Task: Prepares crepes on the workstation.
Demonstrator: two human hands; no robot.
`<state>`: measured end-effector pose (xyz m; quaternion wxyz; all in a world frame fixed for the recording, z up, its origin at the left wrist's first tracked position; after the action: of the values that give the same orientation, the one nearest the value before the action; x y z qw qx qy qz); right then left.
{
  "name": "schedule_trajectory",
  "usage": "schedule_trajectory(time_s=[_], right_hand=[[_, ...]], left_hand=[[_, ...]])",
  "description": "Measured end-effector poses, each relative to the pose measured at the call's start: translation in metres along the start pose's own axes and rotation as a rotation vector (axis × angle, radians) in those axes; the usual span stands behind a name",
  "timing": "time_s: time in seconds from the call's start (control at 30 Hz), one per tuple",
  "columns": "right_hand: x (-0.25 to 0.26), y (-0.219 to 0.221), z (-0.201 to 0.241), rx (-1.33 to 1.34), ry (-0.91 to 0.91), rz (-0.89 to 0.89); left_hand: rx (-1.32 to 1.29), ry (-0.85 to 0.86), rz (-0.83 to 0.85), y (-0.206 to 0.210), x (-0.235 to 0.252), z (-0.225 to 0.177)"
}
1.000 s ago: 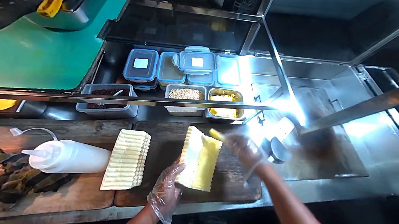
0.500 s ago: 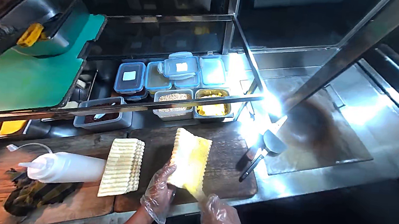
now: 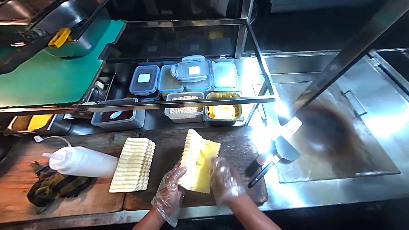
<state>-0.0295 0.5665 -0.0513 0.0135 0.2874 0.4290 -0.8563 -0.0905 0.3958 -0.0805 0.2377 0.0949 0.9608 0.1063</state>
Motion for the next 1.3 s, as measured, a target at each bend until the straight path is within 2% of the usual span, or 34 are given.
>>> schedule_trajectory(time_s=[0.1,0.17,0.23,0.3,0.4,0.47,0.53,0.6,0.67,0.73,0.8,0.87,0.93,1.0,1.03,1.07,1.13,1.2,1.23,1.3], right_hand=[[-0.05,0.008,0.005,0.149,-0.035,0.142],[-0.037,-0.01,-0.005,0.296,-0.046,0.089],[0.008,-0.021,-0.018,0.182,-0.008,-0.001],[0.029,-0.015,-0.019,0.054,-0.038,-0.036],[-0.001,-0.014,-0.001,0.079,-0.051,0.111],[0.003,-0.022,-0.002,0.176,0.026,0.057],[0.015,-0.018,-0.006,0.159,0.062,0.004],[-0.002,-0.011,0.003,0.115,0.013,0.112],[-0.031,-0.02,0.006,0.184,-0.028,0.165],[-0.025,-0.055,-0.003,0.254,-0.082,-0.008],[0.023,-0.107,-0.012,0.127,-0.08,-0.204],[0.091,-0.142,-0.014,-0.078,-0.029,-0.272],[0.137,-0.145,-0.013,-0.269,0.004,-0.283],[0.122,-0.132,-0.008,-0.311,-0.136,-0.396],[0.096,-0.117,-0.009,-0.254,-0.22,-0.458],[0.074,-0.095,-0.014,-0.105,-0.227,-0.475],[0.048,-0.039,-0.037,0.479,-0.037,-0.421],[0.045,0.019,-0.044,1.015,0.182,-0.363],[0.05,0.037,-0.035,1.1,0.188,-0.366],[0.068,0.054,0.002,1.121,0.089,-0.345]], left_hand=[[0.036,0.024,0.015,0.001,0.001,0.0],[0.002,0.042,0.017,0.002,0.002,0.0],[-0.007,0.031,0.017,0.002,0.0,0.003],[0.013,0.029,0.019,0.001,-0.001,0.003],[0.051,0.04,0.045,0.001,0.002,0.0],[0.043,0.045,0.055,0.0,0.004,0.001],[0.044,0.043,0.061,0.001,0.003,0.003],[0.056,0.049,0.073,0.001,0.005,0.0],[0.066,0.045,0.072,-0.001,0.006,-0.001],[0.059,0.043,0.067,-0.004,0.005,-0.002],[0.052,0.045,0.052,-0.005,0.004,-0.004],[0.085,0.065,0.051,-0.005,0.002,-0.007],[0.203,0.099,0.055,-0.005,-0.001,-0.01],[0.315,0.121,0.049,-0.004,-0.003,-0.019],[0.355,0.128,0.036,-0.003,-0.004,-0.024],[0.392,0.132,0.02,-0.004,-0.006,-0.027],[0.448,0.115,-0.035,-0.009,-0.008,-0.027],[0.497,0.041,-0.072,-0.018,-0.012,-0.023],[0.516,0.018,-0.1,-0.025,-0.014,-0.022],[0.562,0.03,-0.215,-0.044,-0.018,-0.031]])
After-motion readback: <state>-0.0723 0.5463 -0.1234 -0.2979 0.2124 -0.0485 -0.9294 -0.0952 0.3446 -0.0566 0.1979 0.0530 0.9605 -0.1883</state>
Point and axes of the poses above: each hand's wrist, its own x-axis towards the middle knuckle, its own y-axis out of the palm, z = x × y, the point moved 6 cm from there along x, towards the middle knuckle, and after that the axes turned 2 degrees about y, right-handed, at the moved point
